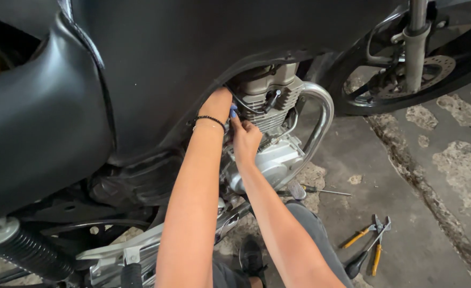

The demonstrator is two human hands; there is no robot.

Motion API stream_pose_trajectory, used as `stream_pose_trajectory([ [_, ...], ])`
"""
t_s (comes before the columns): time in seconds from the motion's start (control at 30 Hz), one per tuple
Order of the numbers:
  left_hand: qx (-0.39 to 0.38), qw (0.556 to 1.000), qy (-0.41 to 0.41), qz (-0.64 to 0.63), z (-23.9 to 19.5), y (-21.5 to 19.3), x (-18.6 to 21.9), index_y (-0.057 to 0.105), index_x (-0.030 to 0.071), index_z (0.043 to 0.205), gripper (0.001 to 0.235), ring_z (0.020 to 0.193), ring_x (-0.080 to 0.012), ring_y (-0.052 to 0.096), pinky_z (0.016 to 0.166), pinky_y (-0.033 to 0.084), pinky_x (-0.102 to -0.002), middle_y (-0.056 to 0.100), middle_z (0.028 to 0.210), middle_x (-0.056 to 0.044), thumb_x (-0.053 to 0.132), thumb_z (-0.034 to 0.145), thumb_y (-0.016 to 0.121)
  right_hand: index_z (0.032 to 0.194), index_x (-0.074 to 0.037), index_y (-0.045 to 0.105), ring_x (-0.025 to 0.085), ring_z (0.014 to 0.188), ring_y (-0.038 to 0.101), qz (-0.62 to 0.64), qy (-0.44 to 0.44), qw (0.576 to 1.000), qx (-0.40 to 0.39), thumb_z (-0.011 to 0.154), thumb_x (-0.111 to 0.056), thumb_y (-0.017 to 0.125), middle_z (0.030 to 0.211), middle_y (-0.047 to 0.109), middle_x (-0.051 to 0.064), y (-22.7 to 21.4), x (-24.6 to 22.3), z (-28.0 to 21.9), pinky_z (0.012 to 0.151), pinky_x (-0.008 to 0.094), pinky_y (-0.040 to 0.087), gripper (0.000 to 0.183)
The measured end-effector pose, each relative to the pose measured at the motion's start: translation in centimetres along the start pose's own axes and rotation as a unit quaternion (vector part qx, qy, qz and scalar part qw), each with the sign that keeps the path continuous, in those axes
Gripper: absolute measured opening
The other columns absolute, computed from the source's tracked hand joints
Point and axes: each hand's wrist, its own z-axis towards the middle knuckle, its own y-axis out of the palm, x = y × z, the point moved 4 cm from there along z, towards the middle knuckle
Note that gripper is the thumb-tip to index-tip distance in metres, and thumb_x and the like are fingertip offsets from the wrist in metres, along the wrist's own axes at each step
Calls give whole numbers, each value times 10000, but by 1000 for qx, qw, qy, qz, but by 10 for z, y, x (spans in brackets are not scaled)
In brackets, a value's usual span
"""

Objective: The person uses a screwdriver to loosen and remove screws from a component on the motorcycle engine. After removing the screws, they detach the component by hand.

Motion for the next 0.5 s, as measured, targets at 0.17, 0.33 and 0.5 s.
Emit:
stream_pose_trajectory([
  [0.17, -38, 999, 0, 29, 6, 3, 1, 749, 139, 944, 590, 1053, -289, 546, 965, 394, -448, 699, 960, -99, 631, 687, 548, 515, -62, 557, 185, 425, 567, -28, -42, 999, 8, 847, -442, 728, 403, 543, 116, -1, 13, 11, 532, 294, 434, 533],
  [0.33, -54, 997, 2, 62, 3, 2, 3, 745, 152, 981, 683, 1112, -288, 521, 1017, 367, -457, 700, 1014, -96, 726, 671, 542, 923, -6, 641, 285, 874, 625, -30, -62, 993, -91, 988, -391, 568, 858, 669, 205, -14, 0, -19, 790, 430, 464, 397],
  [0.5, -93, 992, -7, 86, -13, 5, 8, 741, 166, 1018, 776, 1172, -287, 497, 1069, 340, -465, 701, 1069, -93, 820, 654, 537, 1312, 13, 502, 294, 1217, 538, 122, -176, 949, -233, 695, -76, 903, 1280, 585, 190, 4, 23, -35, 1044, 474, 429, 741],
])
